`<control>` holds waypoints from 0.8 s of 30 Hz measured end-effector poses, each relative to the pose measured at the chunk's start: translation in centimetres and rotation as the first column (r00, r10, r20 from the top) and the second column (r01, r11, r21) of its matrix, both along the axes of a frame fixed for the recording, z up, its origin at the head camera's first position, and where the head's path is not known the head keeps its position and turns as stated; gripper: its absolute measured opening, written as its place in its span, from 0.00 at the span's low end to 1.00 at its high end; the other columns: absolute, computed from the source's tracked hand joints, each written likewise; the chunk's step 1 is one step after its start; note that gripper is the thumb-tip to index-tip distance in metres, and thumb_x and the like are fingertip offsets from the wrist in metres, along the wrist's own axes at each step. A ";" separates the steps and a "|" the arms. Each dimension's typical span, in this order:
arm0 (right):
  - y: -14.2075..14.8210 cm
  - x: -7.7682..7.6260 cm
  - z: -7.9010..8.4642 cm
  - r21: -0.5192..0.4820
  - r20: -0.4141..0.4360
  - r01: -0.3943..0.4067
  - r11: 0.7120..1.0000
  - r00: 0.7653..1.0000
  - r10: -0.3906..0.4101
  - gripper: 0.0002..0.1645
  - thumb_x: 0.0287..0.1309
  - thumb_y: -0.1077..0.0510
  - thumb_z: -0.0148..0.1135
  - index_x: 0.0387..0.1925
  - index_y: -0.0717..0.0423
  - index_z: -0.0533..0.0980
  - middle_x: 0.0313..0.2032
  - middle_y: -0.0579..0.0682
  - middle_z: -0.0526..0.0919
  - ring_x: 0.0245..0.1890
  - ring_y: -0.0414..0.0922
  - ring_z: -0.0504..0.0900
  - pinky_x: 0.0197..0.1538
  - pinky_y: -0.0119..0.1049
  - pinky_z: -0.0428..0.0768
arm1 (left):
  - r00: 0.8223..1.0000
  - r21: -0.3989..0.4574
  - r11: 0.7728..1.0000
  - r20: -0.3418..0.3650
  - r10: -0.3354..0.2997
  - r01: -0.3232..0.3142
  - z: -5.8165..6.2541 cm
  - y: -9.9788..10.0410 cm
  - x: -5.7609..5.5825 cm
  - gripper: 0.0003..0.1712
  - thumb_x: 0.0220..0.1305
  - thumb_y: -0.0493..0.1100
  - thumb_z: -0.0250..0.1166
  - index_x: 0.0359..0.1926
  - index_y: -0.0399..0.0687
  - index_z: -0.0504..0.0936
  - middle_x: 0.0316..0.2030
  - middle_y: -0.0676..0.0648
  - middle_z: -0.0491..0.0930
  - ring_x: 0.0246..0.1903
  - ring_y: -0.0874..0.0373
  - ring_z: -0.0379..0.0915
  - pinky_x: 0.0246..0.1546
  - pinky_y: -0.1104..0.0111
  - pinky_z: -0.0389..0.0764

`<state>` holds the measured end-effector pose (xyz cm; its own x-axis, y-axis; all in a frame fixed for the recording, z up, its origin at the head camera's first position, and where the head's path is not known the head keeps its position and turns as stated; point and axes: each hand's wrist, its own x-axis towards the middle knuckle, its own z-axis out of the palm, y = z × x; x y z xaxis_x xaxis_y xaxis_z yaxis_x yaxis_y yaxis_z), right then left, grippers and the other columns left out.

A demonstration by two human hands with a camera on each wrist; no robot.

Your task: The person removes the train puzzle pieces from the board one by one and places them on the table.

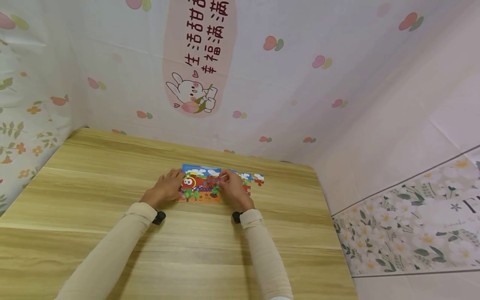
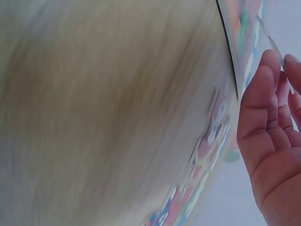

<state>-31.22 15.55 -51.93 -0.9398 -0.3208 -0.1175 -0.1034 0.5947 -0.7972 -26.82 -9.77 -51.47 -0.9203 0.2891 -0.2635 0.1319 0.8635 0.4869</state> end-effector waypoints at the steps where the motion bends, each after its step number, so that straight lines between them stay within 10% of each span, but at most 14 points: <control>1: 0.3 -0.1 0.1 -0.033 0.019 0.014 0.999 1.000 -0.014 0.12 0.66 0.67 0.60 0.50 0.62 0.75 0.33 0.57 0.80 0.31 0.57 0.84 0.36 0.42 0.84 | 1.000 0.003 1.000 -0.002 0.000 0.000 0.0 0.0 0.0 0.46 0.63 0.44 0.69 0.74 0.35 0.55 0.76 0.32 0.46 0.76 0.33 0.37 0.70 0.35 0.45; 24: 9.1 -0.6 0.3 -0.068 0.114 0.233 0.970 0.968 -0.224 0.16 0.68 0.65 0.58 0.55 0.63 0.77 0.35 0.53 0.78 0.30 0.45 0.78 0.36 0.40 0.82 | 1.000 -0.011 1.000 0.002 -0.004 0.004 -0.2 -0.1 0.0 0.47 0.64 0.46 0.69 0.75 0.36 0.53 0.76 0.32 0.45 0.76 0.34 0.36 0.70 0.36 0.45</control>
<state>-31.82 24.62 -51.60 -0.9731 -0.1111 -0.2016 0.1144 0.5267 -0.8423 -26.85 -9.89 -51.67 -0.9185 0.2902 -0.2684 0.1348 0.8682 0.4775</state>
